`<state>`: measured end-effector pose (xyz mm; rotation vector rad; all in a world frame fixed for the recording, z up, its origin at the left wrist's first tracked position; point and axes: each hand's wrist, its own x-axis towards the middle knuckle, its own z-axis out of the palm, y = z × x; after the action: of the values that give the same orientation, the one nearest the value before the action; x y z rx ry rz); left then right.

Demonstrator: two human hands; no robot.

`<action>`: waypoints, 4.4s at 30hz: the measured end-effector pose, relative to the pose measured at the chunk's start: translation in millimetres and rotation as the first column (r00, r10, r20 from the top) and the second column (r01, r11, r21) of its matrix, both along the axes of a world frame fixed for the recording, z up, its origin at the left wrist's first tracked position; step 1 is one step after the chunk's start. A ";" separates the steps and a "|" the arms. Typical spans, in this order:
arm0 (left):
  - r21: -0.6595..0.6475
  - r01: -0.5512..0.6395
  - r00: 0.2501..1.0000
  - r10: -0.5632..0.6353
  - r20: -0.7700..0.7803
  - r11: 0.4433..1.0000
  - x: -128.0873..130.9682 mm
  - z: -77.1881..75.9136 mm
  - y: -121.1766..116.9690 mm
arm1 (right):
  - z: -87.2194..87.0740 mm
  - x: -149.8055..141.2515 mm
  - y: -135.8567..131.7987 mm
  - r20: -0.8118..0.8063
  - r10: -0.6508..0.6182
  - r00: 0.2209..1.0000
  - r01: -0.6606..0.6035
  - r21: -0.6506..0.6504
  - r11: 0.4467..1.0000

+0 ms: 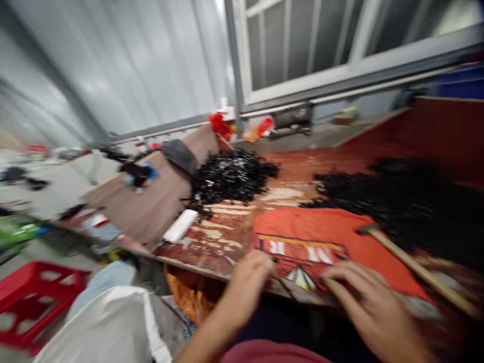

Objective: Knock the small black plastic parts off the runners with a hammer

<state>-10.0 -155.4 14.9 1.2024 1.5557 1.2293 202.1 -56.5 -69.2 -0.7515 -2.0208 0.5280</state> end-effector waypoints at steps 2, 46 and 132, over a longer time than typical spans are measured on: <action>0.027 -0.009 0.979 0.014 -0.204 1.000 -24.0 -7.6 5.7 | 13.0 -1.5 0.1 0.138 0.041 0.990 -0.036 -0.039 0.999; 0.108 -0.010 0.827 0.069 -0.559 0.994 -22.6 -68.9 43.9 | 3.3 -66.3 0.1 0.297 -0.077 0.952 0.112 -0.105 0.988; 0.068 0.147 0.675 -0.050 -0.736 0.987 -16.4 -62.9 33.5 | 1.3 -58.4 -4.1 0.285 0.100 0.953 -0.126 0.073 0.989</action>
<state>-26.4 -121.9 -48.0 2.0070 1.9498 0.7901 143.7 -60.7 -68.0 -0.6893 -2.3466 0.4092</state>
